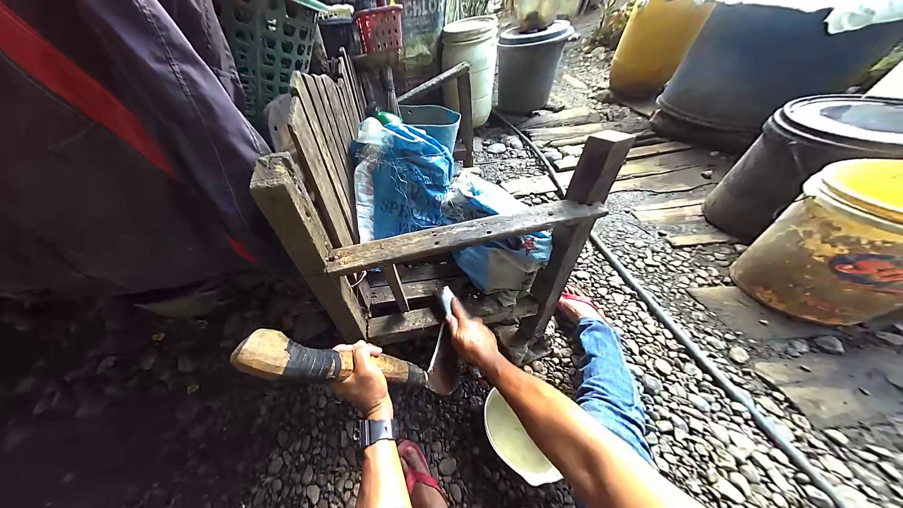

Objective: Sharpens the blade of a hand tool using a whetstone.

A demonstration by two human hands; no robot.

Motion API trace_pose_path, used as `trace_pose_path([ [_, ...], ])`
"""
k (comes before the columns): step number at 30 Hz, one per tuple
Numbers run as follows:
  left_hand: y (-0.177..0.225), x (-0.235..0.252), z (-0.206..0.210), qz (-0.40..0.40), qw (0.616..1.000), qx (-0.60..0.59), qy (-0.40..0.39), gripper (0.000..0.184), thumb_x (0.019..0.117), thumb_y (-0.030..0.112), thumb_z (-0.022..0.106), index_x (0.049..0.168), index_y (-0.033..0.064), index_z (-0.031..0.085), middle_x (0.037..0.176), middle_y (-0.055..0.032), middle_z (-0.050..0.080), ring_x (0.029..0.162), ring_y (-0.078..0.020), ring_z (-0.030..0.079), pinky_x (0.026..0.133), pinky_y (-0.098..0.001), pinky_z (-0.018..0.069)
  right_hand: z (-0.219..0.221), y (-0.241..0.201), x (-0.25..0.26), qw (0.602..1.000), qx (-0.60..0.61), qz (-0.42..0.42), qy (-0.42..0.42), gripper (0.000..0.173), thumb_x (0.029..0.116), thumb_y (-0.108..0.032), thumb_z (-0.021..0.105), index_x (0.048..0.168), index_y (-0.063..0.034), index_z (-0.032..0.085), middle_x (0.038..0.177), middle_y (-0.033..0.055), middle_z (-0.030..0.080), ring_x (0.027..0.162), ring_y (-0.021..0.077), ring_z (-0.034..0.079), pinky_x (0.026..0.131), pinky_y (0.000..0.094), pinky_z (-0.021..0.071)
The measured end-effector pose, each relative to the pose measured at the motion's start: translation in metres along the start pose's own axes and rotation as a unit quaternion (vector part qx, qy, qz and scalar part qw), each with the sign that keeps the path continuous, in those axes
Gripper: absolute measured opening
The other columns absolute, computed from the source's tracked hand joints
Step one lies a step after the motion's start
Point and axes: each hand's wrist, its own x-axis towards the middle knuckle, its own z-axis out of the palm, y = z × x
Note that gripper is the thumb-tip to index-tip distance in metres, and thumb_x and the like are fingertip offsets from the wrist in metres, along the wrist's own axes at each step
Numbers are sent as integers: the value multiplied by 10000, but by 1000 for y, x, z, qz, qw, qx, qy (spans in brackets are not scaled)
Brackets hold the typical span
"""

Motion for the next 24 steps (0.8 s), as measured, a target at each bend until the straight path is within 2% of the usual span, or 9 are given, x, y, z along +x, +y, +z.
trace_pose_path([
  [4,0,0,2,7,1000,-9,-7,114,802,-26,509,831,77,548,560,72,609,491,-58,638,533,-235,587,10,24,-13,997,-63,-53,-6,593,1104,-526,256,1661,-380,116,1418,337,520,1114,500,645,924,608,526],
  [6,-1,-2,-2,9,1000,-5,-14,110,806,-20,509,821,81,551,562,70,611,499,-61,640,538,-240,588,-2,15,-1,999,-35,-32,-1,590,1108,-517,230,1665,-359,115,1414,313,550,1156,490,637,950,622,513],
  [8,-2,-4,-5,11,1000,-5,-9,113,809,-23,506,818,81,549,558,66,607,496,-67,640,537,-244,589,-12,-1,11,1000,-3,6,-6,585,1114,-494,200,1668,-332,106,1420,263,576,1240,440,616,1010,592,492],
  [10,-2,-5,-7,1,1000,-5,7,123,810,-26,502,809,89,545,549,68,602,487,-66,636,530,-241,587,-9,-5,8,1000,0,17,-5,588,1114,-495,193,1669,-327,98,1434,256,567,1242,423,620,1013,573,498],
  [13,-3,-3,-8,-30,999,5,38,112,814,-37,507,809,72,535,536,52,579,466,-76,619,505,-247,575,15,17,-15,996,-61,-56,-16,594,1106,-507,264,1664,-354,130,1417,329,528,1135,492,642,932,609,527],
  [15,-2,-1,-7,-45,998,5,45,121,826,-51,510,826,68,530,539,52,574,460,-74,616,497,-241,575,15,26,-17,993,-93,-76,-22,588,1103,-520,276,1658,-387,133,1424,342,508,1125,502,638,922,609,524],
  [17,-1,-1,-6,-50,998,5,43,123,836,-48,510,828,73,530,539,56,574,462,-71,615,500,-237,576,4,17,-6,995,-75,-60,-18,582,1107,-511,255,1660,-381,129,1437,334,509,1152,501,630,939,622,516],
  [20,1,-4,-8,-44,998,12,41,114,830,-34,513,817,77,534,542,53,578,471,-72,619,508,-242,577,-11,-7,8,1000,-27,1,-14,582,1113,-503,210,1666,-340,126,1432,269,561,1254,441,605,1013,580,496],
  [24,0,-2,-6,-38,998,11,41,117,827,-33,512,798,77,541,542,50,579,465,-73,616,502,-241,572,11,11,-15,998,-50,-40,-16,589,1109,-506,250,1665,-357,119,1421,321,530,1143,483,643,941,603,527],
])
